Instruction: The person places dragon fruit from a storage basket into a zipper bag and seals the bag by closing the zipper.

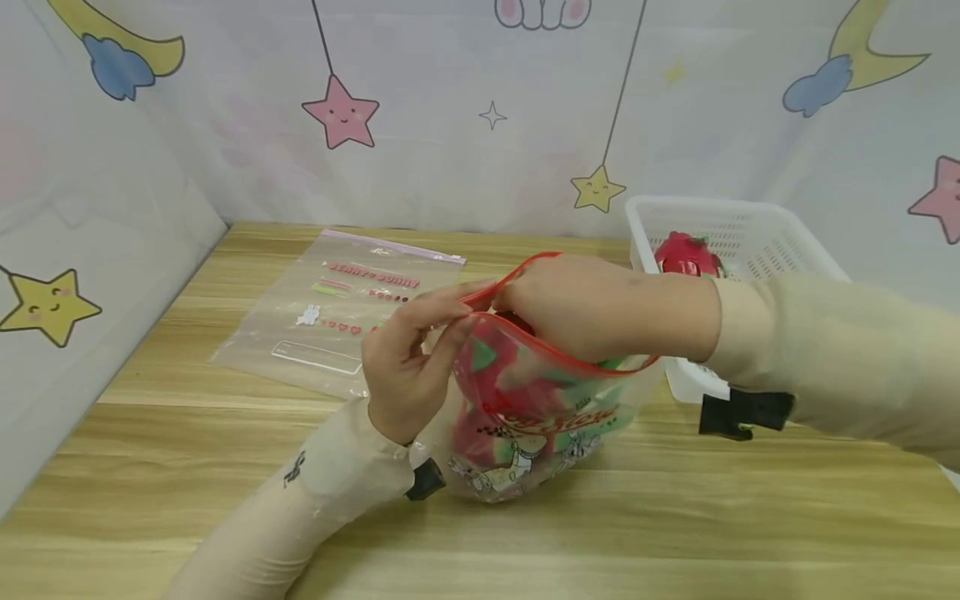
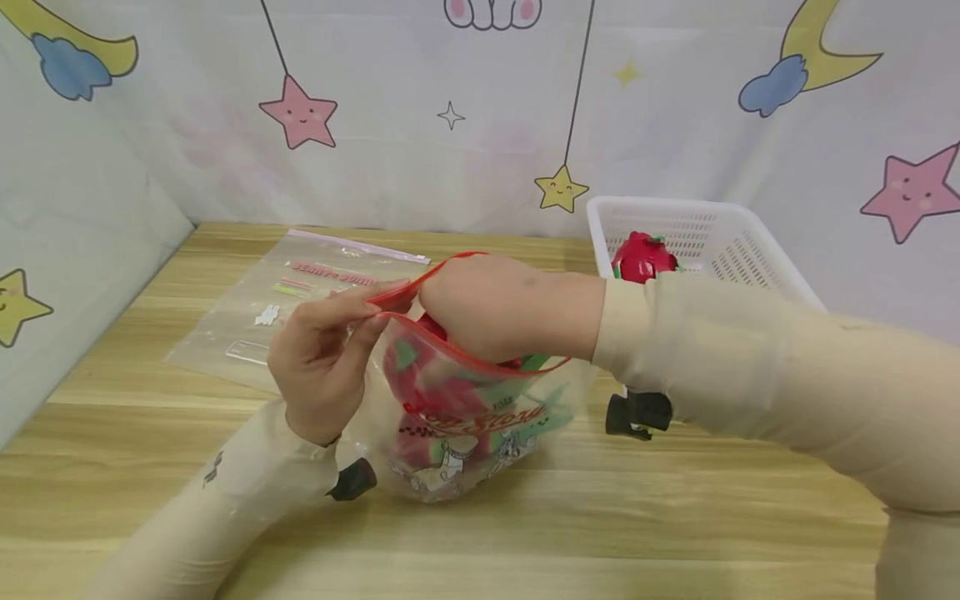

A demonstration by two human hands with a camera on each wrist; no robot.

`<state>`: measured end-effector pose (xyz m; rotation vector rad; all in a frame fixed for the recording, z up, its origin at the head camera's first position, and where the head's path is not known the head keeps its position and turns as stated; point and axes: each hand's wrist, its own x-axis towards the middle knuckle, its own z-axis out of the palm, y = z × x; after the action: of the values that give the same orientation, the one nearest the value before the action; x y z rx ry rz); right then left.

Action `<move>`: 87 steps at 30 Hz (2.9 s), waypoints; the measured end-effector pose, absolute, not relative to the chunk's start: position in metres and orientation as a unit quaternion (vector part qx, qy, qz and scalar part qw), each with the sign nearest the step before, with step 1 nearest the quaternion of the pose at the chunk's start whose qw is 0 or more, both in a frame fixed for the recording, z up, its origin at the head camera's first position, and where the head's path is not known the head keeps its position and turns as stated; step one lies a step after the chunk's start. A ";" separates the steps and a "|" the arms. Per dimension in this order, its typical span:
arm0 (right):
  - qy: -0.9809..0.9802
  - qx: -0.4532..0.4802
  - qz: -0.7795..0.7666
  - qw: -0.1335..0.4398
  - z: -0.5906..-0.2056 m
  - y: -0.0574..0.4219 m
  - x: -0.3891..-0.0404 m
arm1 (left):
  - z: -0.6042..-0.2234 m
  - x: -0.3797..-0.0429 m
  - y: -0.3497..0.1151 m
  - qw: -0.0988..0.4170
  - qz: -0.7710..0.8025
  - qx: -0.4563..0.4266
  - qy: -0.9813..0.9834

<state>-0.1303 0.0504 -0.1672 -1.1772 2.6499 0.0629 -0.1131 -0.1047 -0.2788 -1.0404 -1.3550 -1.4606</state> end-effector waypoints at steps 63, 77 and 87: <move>0.841 -0.426 -0.263 -0.205 -0.185 0.212 -0.134 | -0.276 -0.114 -0.103 0.504 -0.613 -0.335 -0.508; 0.893 -0.332 -0.244 -0.183 -0.227 0.233 -0.129 | -0.277 -0.115 -0.106 0.504 -0.610 -0.337 -0.510; 0.845 -0.366 -0.316 -0.229 -0.247 0.230 -0.129 | -0.274 -0.113 -0.105 0.486 -0.616 -0.356 -0.508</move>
<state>-0.1288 0.2304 -0.2474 -1.3534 3.1272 -1.1702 -0.1133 -0.1048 -0.2744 -0.8662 -1.2367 -1.4980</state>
